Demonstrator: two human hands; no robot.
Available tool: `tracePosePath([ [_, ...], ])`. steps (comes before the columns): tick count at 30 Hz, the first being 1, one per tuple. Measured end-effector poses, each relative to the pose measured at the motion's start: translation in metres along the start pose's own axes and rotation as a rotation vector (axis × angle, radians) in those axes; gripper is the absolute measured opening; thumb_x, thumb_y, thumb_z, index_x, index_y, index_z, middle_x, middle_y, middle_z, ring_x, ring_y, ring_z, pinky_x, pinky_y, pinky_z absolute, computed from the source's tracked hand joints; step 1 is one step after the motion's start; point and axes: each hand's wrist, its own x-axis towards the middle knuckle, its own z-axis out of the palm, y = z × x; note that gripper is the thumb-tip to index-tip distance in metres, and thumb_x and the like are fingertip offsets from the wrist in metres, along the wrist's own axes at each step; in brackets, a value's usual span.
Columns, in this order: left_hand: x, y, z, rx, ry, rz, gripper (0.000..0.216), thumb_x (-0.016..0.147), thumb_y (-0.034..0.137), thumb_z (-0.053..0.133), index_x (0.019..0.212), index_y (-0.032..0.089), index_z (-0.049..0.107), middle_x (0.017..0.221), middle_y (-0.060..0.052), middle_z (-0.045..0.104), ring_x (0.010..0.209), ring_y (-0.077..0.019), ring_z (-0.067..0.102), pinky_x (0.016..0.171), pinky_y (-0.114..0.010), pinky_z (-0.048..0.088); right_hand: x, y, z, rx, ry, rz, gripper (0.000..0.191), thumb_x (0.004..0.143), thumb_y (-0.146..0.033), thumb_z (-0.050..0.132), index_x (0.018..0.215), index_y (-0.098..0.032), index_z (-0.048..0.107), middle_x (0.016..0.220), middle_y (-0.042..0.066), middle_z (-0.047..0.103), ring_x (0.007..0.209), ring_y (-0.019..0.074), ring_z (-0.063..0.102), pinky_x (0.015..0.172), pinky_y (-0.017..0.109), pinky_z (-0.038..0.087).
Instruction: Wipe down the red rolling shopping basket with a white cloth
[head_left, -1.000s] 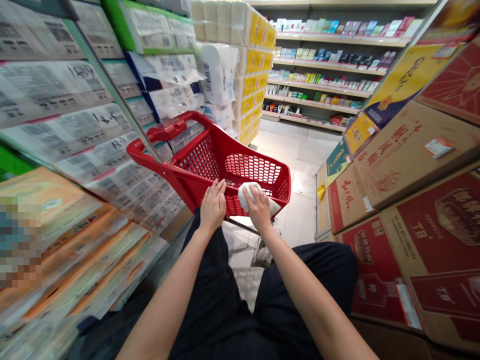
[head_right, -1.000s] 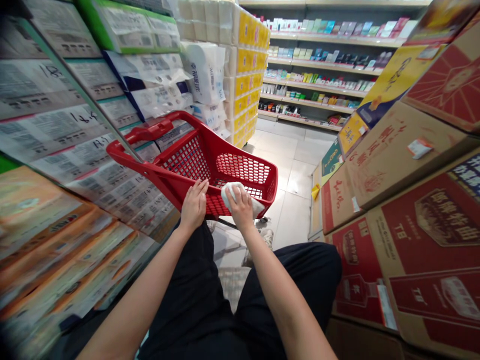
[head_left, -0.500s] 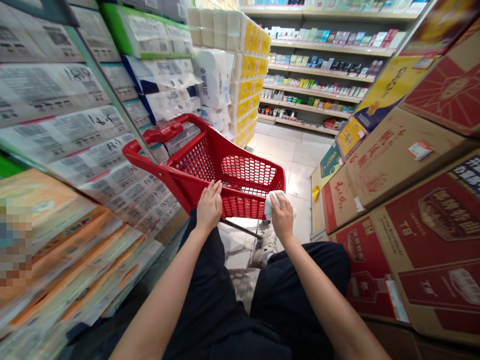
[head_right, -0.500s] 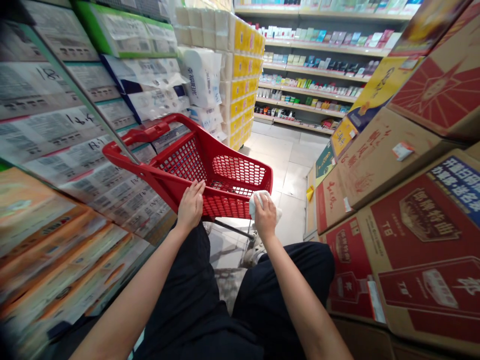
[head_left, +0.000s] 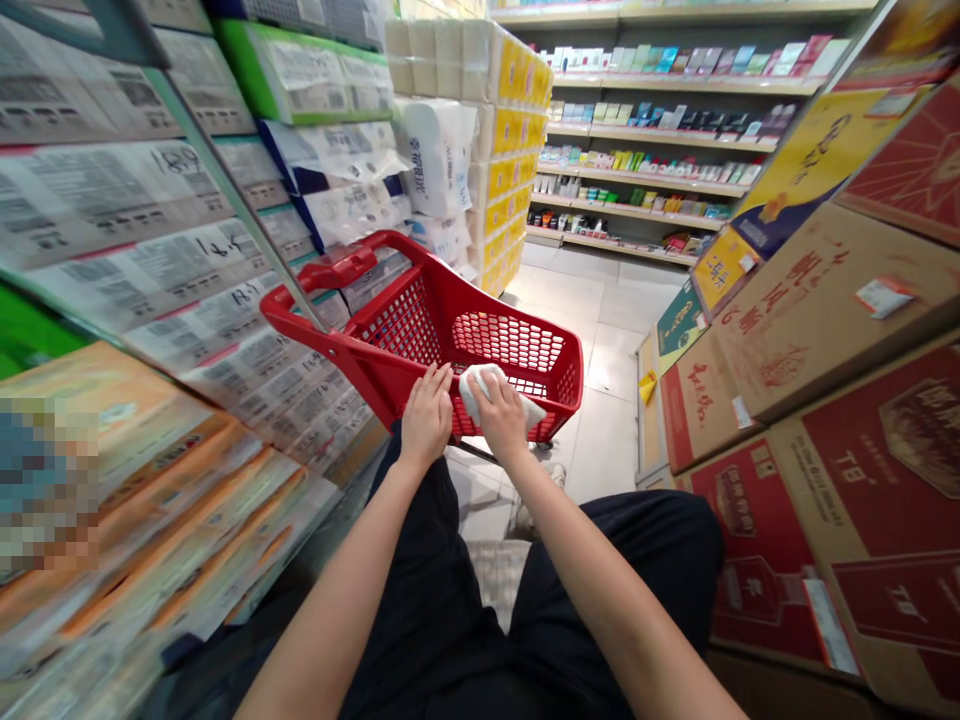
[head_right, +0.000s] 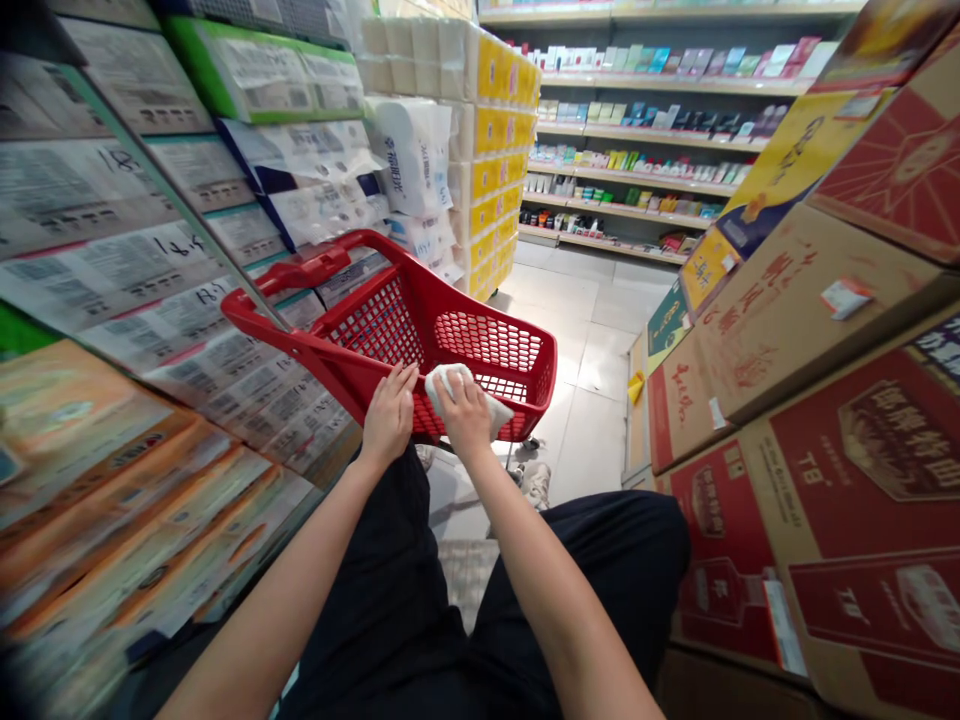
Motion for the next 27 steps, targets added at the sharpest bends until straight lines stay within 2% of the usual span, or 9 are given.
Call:
tracePosePath([
  [5,0.0,-0.001,0.0,-0.012,-0.001,0.003,0.05,0.1,0.024,0.021,0.144,0.018,0.043,0.15,-0.005,0.045,0.145,-0.0188,0.031,0.119,-0.042,0.026,-0.044,0.064,-0.019,-0.059,0.053,0.009,0.047,0.096,-0.015,0.046,0.141,-0.028,0.05,0.14,0.008,0.054,0.131,0.0267,0.046,0.105,0.042,0.04],
  [9,0.0,-0.001,0.0,-0.023,0.0,0.0,0.05,0.1,0.024,0.021,0.144,0.017,0.044,0.15,-0.005,0.045,0.145,-0.0191,0.031,0.119,-0.042,0.026,-0.077,0.115,-0.038,-0.014,0.087,0.036,0.045,0.097,-0.015,0.043,0.139,-0.026,0.052,0.14,0.009,0.054,0.134,0.0246,0.045,0.108,0.043,0.041],
  [11,0.0,-0.001,-0.001,-0.025,-0.001,0.003,0.05,0.1,0.024,0.021,0.144,0.017,0.044,0.15,-0.005,0.045,0.145,-0.0193,0.031,0.119,-0.042,0.026,-0.088,0.131,-0.045,0.034,0.092,0.039,0.043,0.097,-0.016,0.041,0.137,-0.025,0.053,0.14,0.01,0.054,0.134,0.0236,0.044,0.108,0.044,0.041],
  [13,0.0,-0.001,-0.001,-0.027,-0.004,0.006,0.05,0.1,0.024,0.021,0.144,0.017,0.044,0.15,-0.005,0.045,0.145,-0.0195,0.031,0.119,-0.042,0.026,-0.095,0.135,-0.047,0.078,0.117,0.059,0.041,0.098,-0.017,0.039,0.135,-0.025,0.055,0.14,0.01,0.053,0.134,0.0231,0.044,0.109,0.045,0.041],
  [16,0.0,-0.002,-0.001,-0.031,-0.009,0.006,0.05,0.1,0.024,0.021,0.144,0.018,0.043,0.15,-0.005,0.045,0.145,-0.02,0.031,0.119,-0.044,0.027,-0.094,0.119,-0.043,0.086,0.191,0.159,0.04,0.098,-0.019,0.039,0.135,-0.025,0.056,0.141,0.01,0.053,0.134,0.0241,0.043,0.108,0.046,0.04],
  [19,0.001,-0.002,0.001,-0.036,-0.007,0.005,0.051,0.1,0.024,0.02,0.144,0.018,0.043,0.151,-0.005,0.044,0.145,-0.0203,0.031,0.119,-0.044,0.026,-0.079,0.087,-0.033,0.018,0.23,0.283,0.039,0.098,-0.023,0.042,0.135,-0.024,0.056,0.139,0.01,0.054,0.132,0.0266,0.042,0.106,0.047,0.038],
  [22,0.001,-0.003,0.001,-0.037,0.002,0.007,0.051,0.099,0.024,0.02,0.145,0.018,0.043,0.151,-0.004,0.044,0.145,-0.0197,0.03,0.12,-0.043,0.026,-0.051,0.048,-0.025,-0.026,0.143,0.31,0.038,0.098,-0.025,0.045,0.134,-0.024,0.057,0.136,0.01,0.057,0.127,0.0278,0.043,0.105,0.048,0.035],
  [27,0.001,-0.002,0.001,-0.035,-0.008,0.004,0.051,0.099,0.024,0.021,0.145,0.018,0.042,0.151,-0.005,0.044,0.145,-0.0198,0.03,0.119,-0.044,0.027,0.004,-0.019,-0.01,0.004,-0.064,0.25,0.04,0.098,-0.026,0.045,0.137,-0.026,0.052,0.141,0.01,0.052,0.129,0.0288,0.04,0.104,0.048,0.031],
])
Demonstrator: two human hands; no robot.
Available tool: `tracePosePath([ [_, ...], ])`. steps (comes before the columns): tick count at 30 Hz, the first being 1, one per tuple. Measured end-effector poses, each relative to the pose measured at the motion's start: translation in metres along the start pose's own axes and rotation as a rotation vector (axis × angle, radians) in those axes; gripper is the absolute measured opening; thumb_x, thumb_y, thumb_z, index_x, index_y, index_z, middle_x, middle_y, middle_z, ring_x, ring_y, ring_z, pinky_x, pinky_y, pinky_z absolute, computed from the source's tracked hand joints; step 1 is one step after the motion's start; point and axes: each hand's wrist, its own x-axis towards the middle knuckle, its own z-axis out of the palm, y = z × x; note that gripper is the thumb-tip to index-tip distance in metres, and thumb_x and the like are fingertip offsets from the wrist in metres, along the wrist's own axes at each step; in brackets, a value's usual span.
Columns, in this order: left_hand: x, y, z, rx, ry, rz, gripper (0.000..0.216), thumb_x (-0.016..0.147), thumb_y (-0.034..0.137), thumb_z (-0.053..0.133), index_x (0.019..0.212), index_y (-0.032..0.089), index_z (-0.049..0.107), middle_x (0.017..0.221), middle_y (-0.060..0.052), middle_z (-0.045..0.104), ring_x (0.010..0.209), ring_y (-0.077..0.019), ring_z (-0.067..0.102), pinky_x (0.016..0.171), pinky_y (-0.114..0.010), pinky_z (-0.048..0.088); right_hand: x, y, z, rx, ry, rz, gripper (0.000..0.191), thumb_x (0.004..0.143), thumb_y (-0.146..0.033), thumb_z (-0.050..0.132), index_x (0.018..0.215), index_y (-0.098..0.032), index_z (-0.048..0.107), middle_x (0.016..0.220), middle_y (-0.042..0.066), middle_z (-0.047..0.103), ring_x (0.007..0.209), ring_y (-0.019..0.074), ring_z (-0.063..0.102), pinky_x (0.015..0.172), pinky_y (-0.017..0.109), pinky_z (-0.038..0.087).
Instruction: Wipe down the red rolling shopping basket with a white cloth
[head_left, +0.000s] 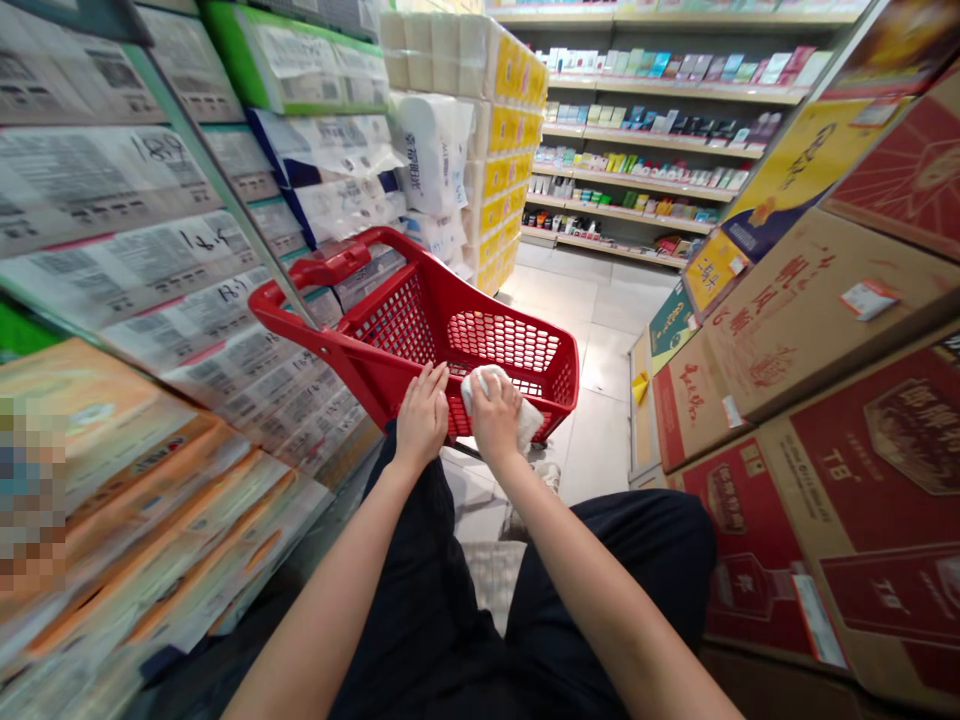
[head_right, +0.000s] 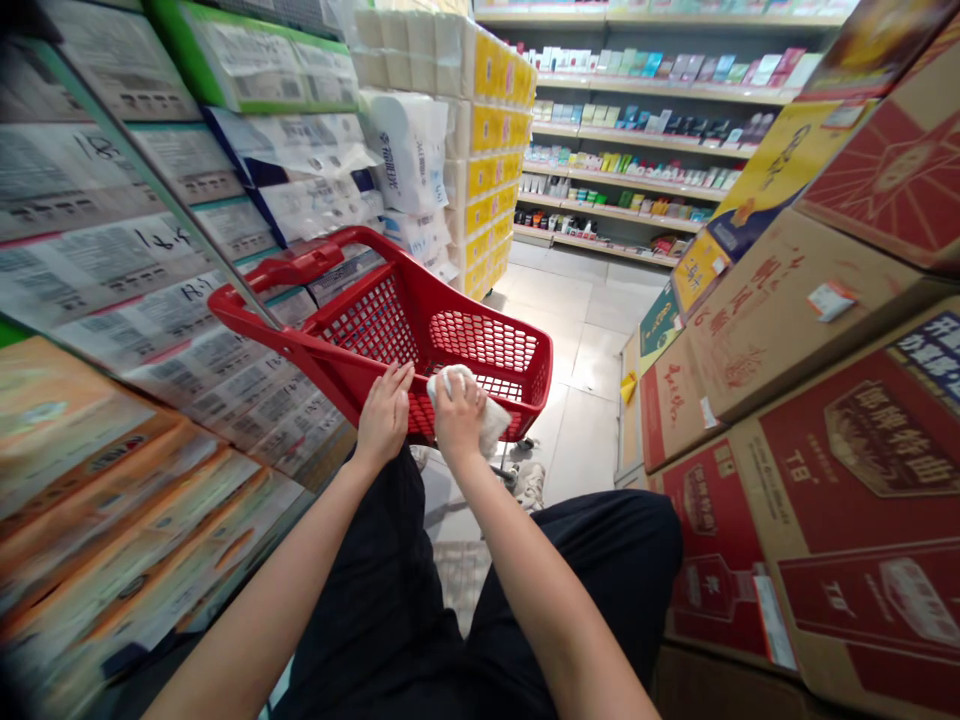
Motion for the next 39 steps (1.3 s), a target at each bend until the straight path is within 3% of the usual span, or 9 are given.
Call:
tracePosePath([
  [3,0.0,0.0,0.0,0.006,-0.007,-0.013,0.05,0.099,0.023,0.021,0.144,0.019,0.044,0.15,-0.004,0.045,0.145,-0.0196,0.031,0.119,-0.044,0.027,0.01,-0.022,0.009,0.011,-0.004,-0.021,0.041,0.1,-0.03,0.041,0.139,-0.026,0.048,0.143,0.01,0.05,0.129,0.0287,0.039,0.102,0.047,0.032],
  [5,0.0,0.0,0.0,0.01,-0.003,-0.014,0.05,0.099,0.023,0.021,0.144,0.019,0.044,0.15,-0.004,0.045,0.145,-0.0192,0.031,0.119,-0.043,0.027,0.01,-0.016,0.013,0.002,0.025,-0.08,0.041,0.1,-0.03,0.039,0.14,-0.026,0.047,0.142,0.009,0.051,0.129,0.0276,0.041,0.102,0.045,0.033],
  [10,-0.001,0.001,-0.001,0.016,0.006,-0.005,0.05,0.1,0.024,0.021,0.145,0.019,0.042,0.15,-0.005,0.045,0.145,-0.019,0.03,0.119,-0.043,0.027,-0.008,0.046,0.011,-0.051,0.12,-0.246,0.045,0.097,-0.021,0.045,0.141,-0.029,0.048,0.139,0.008,0.055,0.129,0.0258,0.045,0.104,0.041,0.033],
  [16,-0.001,0.0,-0.001,-0.001,0.005,-0.009,0.05,0.1,0.024,0.021,0.145,0.02,0.043,0.15,-0.004,0.045,0.145,-0.0192,0.03,0.119,-0.044,0.026,-0.042,0.134,-0.011,-0.043,0.215,-0.192,0.044,0.096,-0.016,0.045,0.138,-0.027,0.053,0.136,0.009,0.057,0.132,0.0246,0.045,0.105,0.04,0.037],
  [19,-0.001,0.0,-0.001,-0.009,0.004,-0.013,0.05,0.1,0.023,0.02,0.145,0.019,0.043,0.151,-0.004,0.045,0.146,-0.0186,0.029,0.12,-0.043,0.026,-0.052,0.152,-0.019,0.014,0.214,-0.169,0.042,0.097,-0.018,0.042,0.137,-0.025,0.054,0.136,0.01,0.056,0.133,0.0246,0.045,0.107,0.043,0.039],
  [22,-0.001,0.0,0.0,-0.011,0.008,-0.015,0.05,0.1,0.023,0.021,0.145,0.019,0.043,0.151,-0.004,0.045,0.146,-0.0186,0.029,0.12,-0.042,0.026,-0.054,0.141,-0.018,0.055,0.272,-0.05,0.041,0.098,-0.021,0.04,0.136,-0.024,0.054,0.136,0.011,0.056,0.133,0.0248,0.044,0.108,0.045,0.038],
  [27,-0.001,0.001,0.002,-0.018,0.026,-0.014,0.05,0.1,0.023,0.021,0.145,0.018,0.043,0.15,-0.004,0.045,0.146,-0.0191,0.029,0.12,-0.042,0.026,-0.039,0.08,-0.008,0.02,0.276,0.141,0.04,0.098,-0.022,0.041,0.135,-0.024,0.056,0.134,0.011,0.057,0.131,0.0284,0.042,0.109,0.049,0.034],
  [34,0.0,0.003,-0.001,-0.01,0.009,-0.016,0.05,0.099,0.022,0.021,0.144,0.017,0.043,0.15,-0.005,0.045,0.146,-0.019,0.03,0.12,-0.043,0.026,0.008,-0.024,0.018,0.06,0.077,0.028,0.041,0.098,-0.028,0.042,0.138,-0.024,0.051,0.139,0.013,0.052,0.131,0.0314,0.041,0.105,0.052,0.035],
  [39,-0.001,0.003,-0.003,0.008,0.001,-0.005,0.05,0.099,0.022,0.021,0.145,0.018,0.042,0.151,-0.005,0.045,0.146,-0.0191,0.03,0.119,-0.044,0.027,0.007,-0.014,0.023,0.001,0.056,-0.102,0.047,0.098,-0.025,0.043,0.145,-0.027,0.042,0.144,0.01,0.048,0.134,0.0289,0.039,0.107,0.047,0.035],
])
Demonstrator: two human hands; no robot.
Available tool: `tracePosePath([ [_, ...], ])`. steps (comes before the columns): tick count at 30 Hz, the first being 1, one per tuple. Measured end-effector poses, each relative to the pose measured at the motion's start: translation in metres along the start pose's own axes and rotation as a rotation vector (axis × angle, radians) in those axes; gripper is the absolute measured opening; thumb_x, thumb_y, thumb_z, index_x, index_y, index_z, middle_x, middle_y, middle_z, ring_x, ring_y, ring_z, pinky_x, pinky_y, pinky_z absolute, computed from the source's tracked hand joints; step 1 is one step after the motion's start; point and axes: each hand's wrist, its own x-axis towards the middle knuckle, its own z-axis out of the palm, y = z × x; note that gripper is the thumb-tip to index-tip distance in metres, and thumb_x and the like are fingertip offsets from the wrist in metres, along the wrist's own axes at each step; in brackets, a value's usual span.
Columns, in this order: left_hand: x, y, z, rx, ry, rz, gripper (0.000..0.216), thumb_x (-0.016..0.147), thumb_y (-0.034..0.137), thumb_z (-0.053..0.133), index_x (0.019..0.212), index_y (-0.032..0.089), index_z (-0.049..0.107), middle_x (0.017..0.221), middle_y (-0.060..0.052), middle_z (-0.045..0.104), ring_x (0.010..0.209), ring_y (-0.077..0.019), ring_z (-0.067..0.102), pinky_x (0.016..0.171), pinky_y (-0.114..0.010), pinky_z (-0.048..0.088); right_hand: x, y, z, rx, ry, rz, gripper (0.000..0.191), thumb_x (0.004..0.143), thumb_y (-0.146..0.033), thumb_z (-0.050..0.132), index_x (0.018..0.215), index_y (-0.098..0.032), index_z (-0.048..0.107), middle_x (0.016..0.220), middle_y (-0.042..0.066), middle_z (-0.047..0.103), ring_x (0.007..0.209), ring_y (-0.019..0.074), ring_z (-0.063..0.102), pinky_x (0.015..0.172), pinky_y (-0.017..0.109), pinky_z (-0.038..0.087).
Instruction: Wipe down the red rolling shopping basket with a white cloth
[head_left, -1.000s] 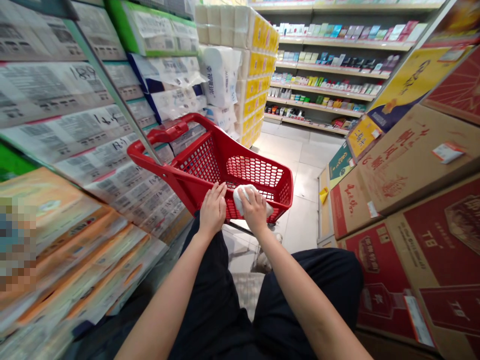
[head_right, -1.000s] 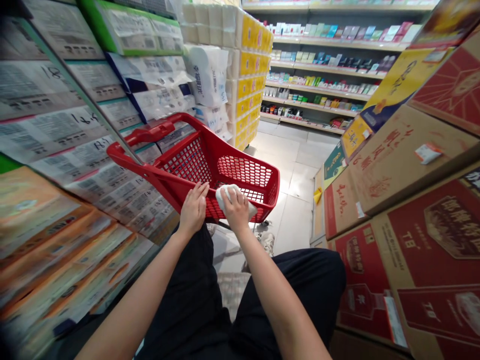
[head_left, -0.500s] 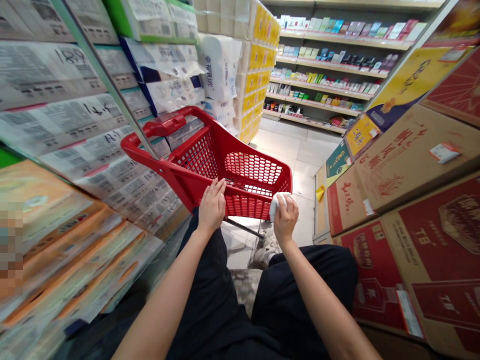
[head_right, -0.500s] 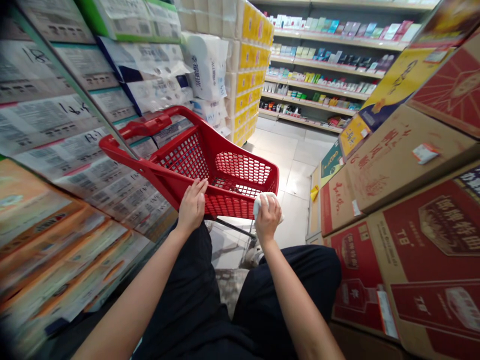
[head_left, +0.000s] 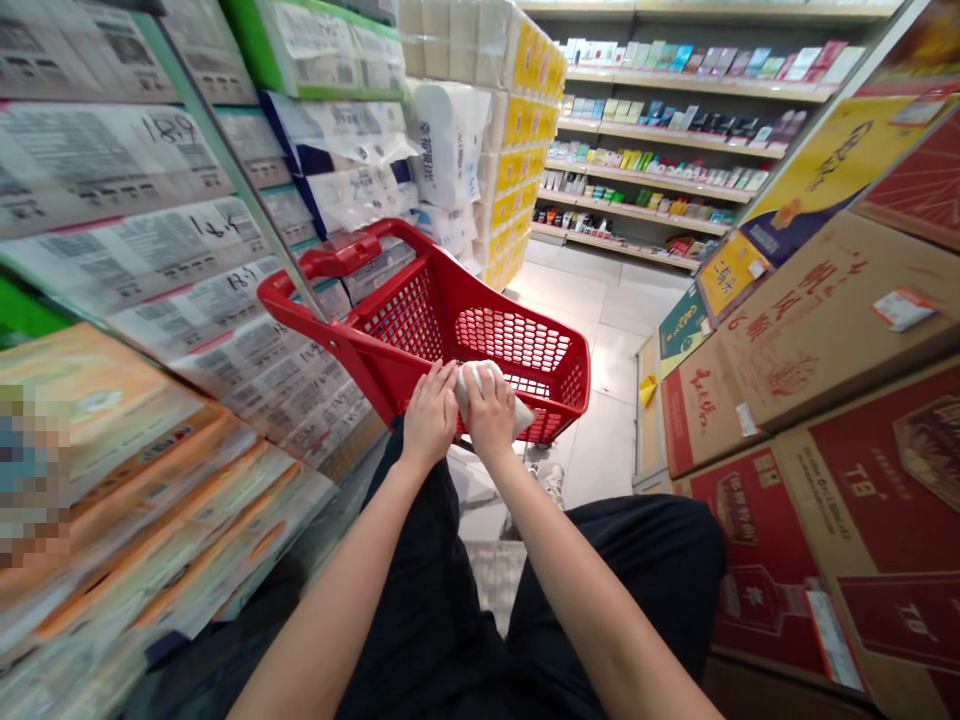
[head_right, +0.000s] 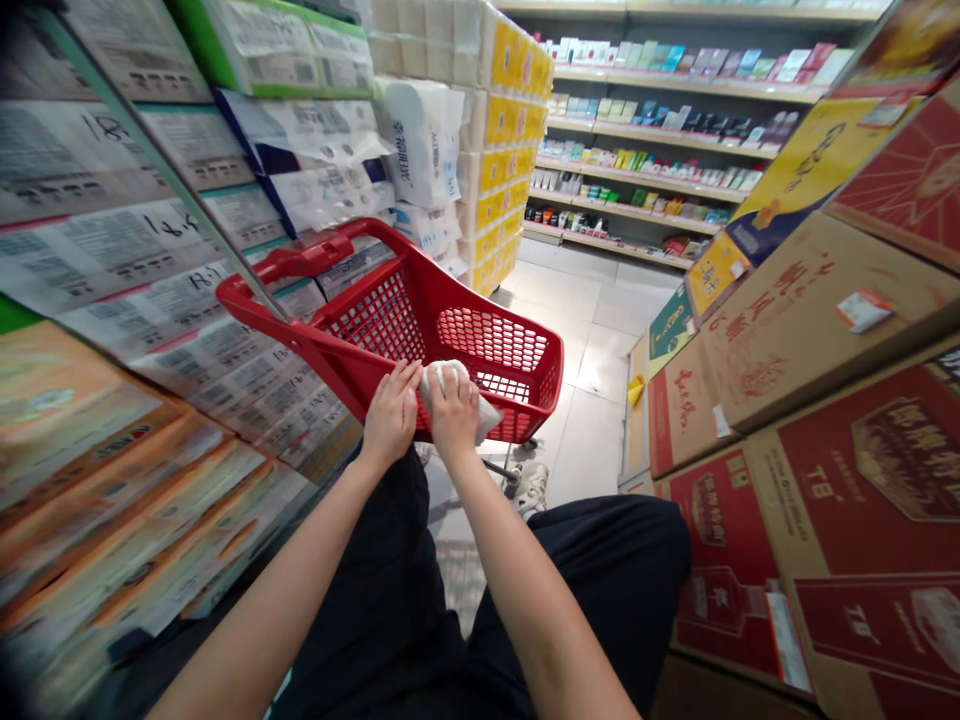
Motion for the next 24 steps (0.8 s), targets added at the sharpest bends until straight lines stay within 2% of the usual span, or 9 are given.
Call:
tracePosePath([
  [4,0.0,-0.001,0.001,0.012,0.01,0.014,0.05,0.099,0.023,0.021,0.145,0.018,0.042,0.15,-0.005,0.045,0.145,-0.0191,0.03,0.12,-0.043,0.026,-0.025,0.053,-0.008,-0.071,0.071,-0.125,0.051,0.096,-0.017,0.044,0.146,-0.029,0.042,0.144,0.007,0.05,0.135,0.0273,0.039,0.11,0.045,0.034],
  [8,0.0,-0.002,0.002,0.007,0.015,0.01,0.051,0.099,0.022,0.021,0.145,0.018,0.042,0.15,-0.004,0.045,0.145,-0.019,0.03,0.119,-0.042,0.026,-0.052,0.111,-0.023,-0.092,0.137,-0.118,0.049,0.095,-0.014,0.044,0.143,-0.027,0.046,0.139,0.009,0.053,0.137,0.0264,0.038,0.113,0.048,0.034],
  [11,0.0,-0.003,0.003,0.001,0.017,0.005,0.051,0.099,0.022,0.021,0.145,0.019,0.042,0.15,-0.004,0.045,0.145,-0.0197,0.031,0.119,-0.043,0.027,-0.069,0.151,-0.038,-0.061,0.138,-0.101,0.048,0.095,-0.013,0.041,0.141,-0.023,0.048,0.139,0.012,0.052,0.137,0.0254,0.039,0.113,0.051,0.036],
  [14,-0.001,-0.003,0.004,0.005,0.019,0.008,0.051,0.099,0.023,0.022,0.145,0.019,0.042,0.15,-0.004,0.046,0.145,-0.0199,0.032,0.119,-0.043,0.027,-0.079,0.173,-0.05,-0.024,0.128,-0.119,0.046,0.095,-0.012,0.038,0.137,-0.023,0.052,0.136,0.012,0.054,0.136,0.025,0.042,0.112,0.052,0.038],
  [16,-0.001,-0.003,0.004,0.008,0.026,0.011,0.051,0.099,0.023,0.022,0.145,0.019,0.042,0.15,-0.005,0.046,0.145,-0.0202,0.032,0.119,-0.043,0.027,-0.079,0.171,-0.052,0.001,0.151,-0.105,0.045,0.095,-0.012,0.036,0.135,-0.023,0.054,0.135,0.012,0.055,0.134,0.025,0.044,0.111,0.052,0.039],
  [18,0.0,-0.002,0.005,0.005,0.034,0.009,0.051,0.099,0.024,0.022,0.145,0.018,0.042,0.15,-0.006,0.046,0.145,-0.0204,0.032,0.119,-0.044,0.027,-0.077,0.156,-0.05,0.008,0.207,-0.029,0.045,0.095,-0.013,0.036,0.136,-0.022,0.053,0.135,0.013,0.055,0.134,0.0256,0.044,0.109,0.051,0.04],
  [21,0.0,0.0,0.006,-0.002,0.048,0.002,0.051,0.099,0.024,0.022,0.145,0.018,0.042,0.15,-0.006,0.045,0.145,-0.0202,0.031,0.119,-0.043,0.027,-0.067,0.115,-0.04,-0.037,0.248,0.117,0.046,0.095,-0.013,0.038,0.138,-0.022,0.051,0.137,0.013,0.054,0.133,0.0288,0.042,0.107,0.053,0.038],
  [24,0.0,0.001,0.007,-0.002,0.052,0.002,0.05,0.099,0.023,0.022,0.145,0.017,0.042,0.15,-0.006,0.045,0.145,-0.0201,0.03,0.119,-0.043,0.027,-0.046,0.064,-0.028,-0.073,0.143,0.121,0.048,0.094,-0.012,0.04,0.14,-0.023,0.05,0.142,0.011,0.052,0.133,0.0317,0.04,0.109,0.055,0.033],
])
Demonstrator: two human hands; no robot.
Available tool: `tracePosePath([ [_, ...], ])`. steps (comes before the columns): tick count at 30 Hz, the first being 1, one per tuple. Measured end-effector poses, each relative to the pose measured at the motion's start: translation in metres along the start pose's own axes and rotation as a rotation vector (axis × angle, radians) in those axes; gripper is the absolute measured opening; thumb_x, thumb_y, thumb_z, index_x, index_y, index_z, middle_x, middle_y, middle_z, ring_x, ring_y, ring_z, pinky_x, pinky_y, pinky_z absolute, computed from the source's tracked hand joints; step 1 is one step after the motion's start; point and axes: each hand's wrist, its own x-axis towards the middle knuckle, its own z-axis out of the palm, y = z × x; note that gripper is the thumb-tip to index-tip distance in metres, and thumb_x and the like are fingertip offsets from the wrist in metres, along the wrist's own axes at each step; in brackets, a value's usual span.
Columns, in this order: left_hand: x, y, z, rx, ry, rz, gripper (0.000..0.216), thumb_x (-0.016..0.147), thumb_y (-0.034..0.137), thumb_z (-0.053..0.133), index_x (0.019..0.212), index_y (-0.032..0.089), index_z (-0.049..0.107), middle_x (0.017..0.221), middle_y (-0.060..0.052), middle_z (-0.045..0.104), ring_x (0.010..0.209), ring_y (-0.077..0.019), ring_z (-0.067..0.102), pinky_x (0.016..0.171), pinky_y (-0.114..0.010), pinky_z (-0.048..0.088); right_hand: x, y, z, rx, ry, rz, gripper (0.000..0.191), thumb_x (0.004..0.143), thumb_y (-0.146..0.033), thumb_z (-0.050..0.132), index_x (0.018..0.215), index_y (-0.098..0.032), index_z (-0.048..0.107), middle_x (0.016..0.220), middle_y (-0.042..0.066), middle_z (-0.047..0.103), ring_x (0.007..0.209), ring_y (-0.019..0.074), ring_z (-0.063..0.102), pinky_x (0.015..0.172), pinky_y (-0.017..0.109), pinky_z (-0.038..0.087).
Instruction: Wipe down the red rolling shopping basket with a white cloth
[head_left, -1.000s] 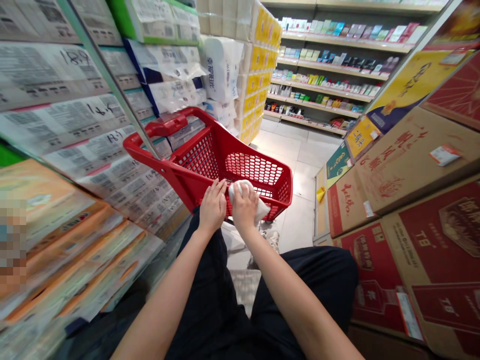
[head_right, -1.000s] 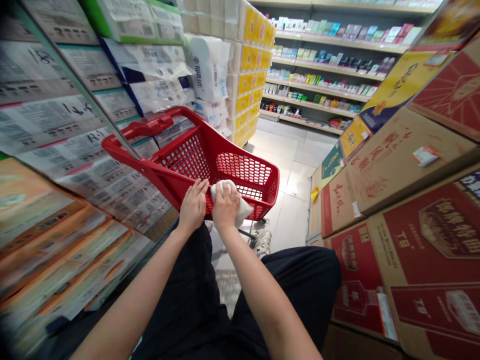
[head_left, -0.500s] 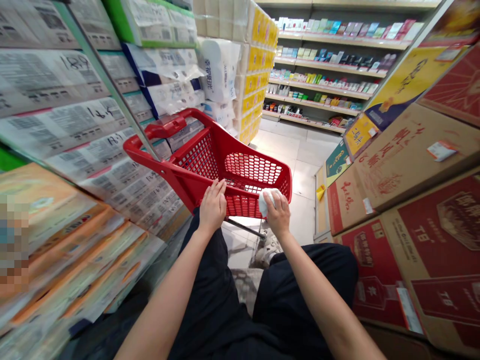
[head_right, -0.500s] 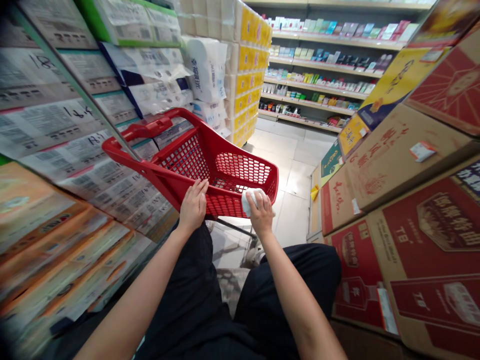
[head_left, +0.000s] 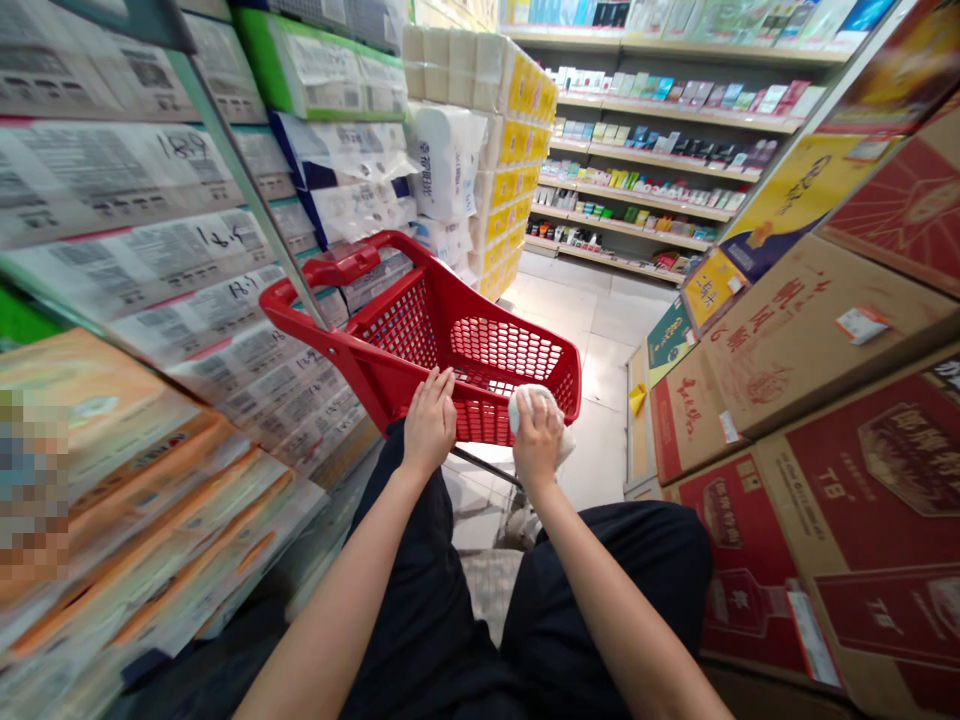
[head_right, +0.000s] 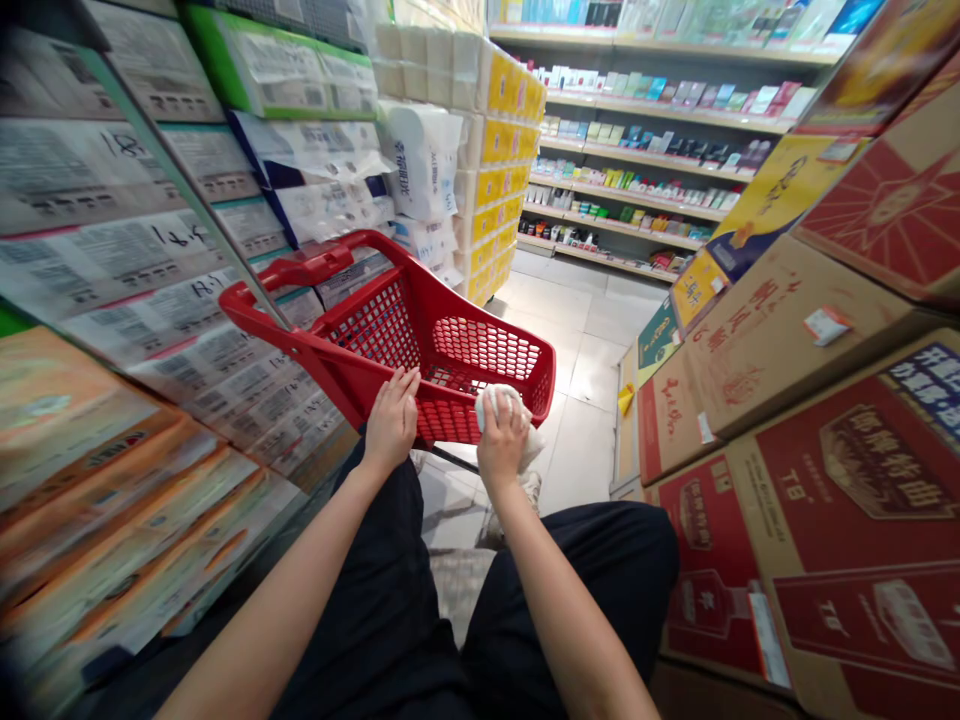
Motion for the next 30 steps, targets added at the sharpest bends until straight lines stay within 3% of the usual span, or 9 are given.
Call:
tracePosePath([
  [4,0.0,-0.001,0.0,0.013,-0.016,-0.003,0.05,0.099,0.023,0.022,0.144,0.016,0.043,0.15,-0.007,0.045,0.145,-0.0203,0.031,0.119,-0.043,0.027,0.027,-0.062,0.017,0.052,-0.125,-0.059,0.043,0.096,-0.021,0.043,0.138,-0.022,0.051,0.143,0.01,0.052,0.132,0.0303,0.042,0.111,0.052,0.03],
  [8,0.001,-0.002,-0.002,0.016,-0.028,0.0,0.05,0.099,0.022,0.022,0.143,0.018,0.044,0.149,-0.006,0.046,0.144,-0.0205,0.032,0.119,-0.045,0.028,0.036,-0.074,0.025,0.083,-0.133,-0.087,0.042,0.097,-0.027,0.045,0.139,-0.023,0.049,0.142,0.01,0.052,0.131,0.0281,0.043,0.11,0.048,0.033],
  [12,0.0,-0.003,-0.003,0.017,-0.022,0.016,0.05,0.099,0.023,0.023,0.145,0.018,0.042,0.15,-0.006,0.045,0.145,-0.0206,0.032,0.119,-0.045,0.028,0.02,-0.028,0.019,0.033,-0.061,-0.229,0.048,0.095,-0.017,0.045,0.143,-0.025,0.045,0.143,0.008,0.051,0.133,0.0262,0.043,0.111,0.045,0.033],
  [18,-0.001,-0.005,-0.001,0.024,-0.023,0.016,0.05,0.1,0.023,0.023,0.144,0.016,0.043,0.15,-0.006,0.045,0.145,-0.02,0.03,0.119,-0.043,0.027,-0.008,0.073,-0.01,0.001,0.019,-0.217,0.046,0.095,-0.011,0.042,0.139,-0.022,0.051,0.139,0.009,0.055,0.137,0.025,0.041,0.114,0.045,0.034],
  [22,0.0,-0.004,-0.001,0.022,-0.023,0.015,0.05,0.1,0.023,0.022,0.144,0.015,0.043,0.15,-0.007,0.045,0.145,-0.0203,0.031,0.12,-0.043,0.026,-0.018,0.108,-0.025,0.042,-0.015,-0.209,0.046,0.096,-0.009,0.036,0.138,-0.021,0.053,0.139,0.011,0.055,0.136,0.0231,0.043,0.114,0.047,0.035],
  [26,0.001,-0.004,-0.001,0.011,-0.027,0.012,0.05,0.1,0.024,0.022,0.145,0.016,0.042,0.15,-0.006,0.045,0.145,-0.0206,0.032,0.119,-0.043,0.028,-0.016,0.084,-0.022,0.042,0.032,-0.082,0.047,0.095,-0.01,0.037,0.138,-0.022,0.053,0.138,0.01,0.056,0.134,0.0246,0.043,0.111,0.047,0.036],
  [30,0.001,-0.003,-0.001,0.012,-0.024,0.004,0.05,0.099,0.024,0.023,0.145,0.016,0.042,0.15,-0.006,0.045,0.145,-0.0208,0.031,0.119,-0.044,0.027,0.003,0.016,-0.006,-0.001,-0.057,-0.017,0.046,0.095,-0.012,0.041,0.137,-0.025,0.053,0.14,0.009,0.056,0.132,0.0266,0.045,0.108,0.051,0.032],
])
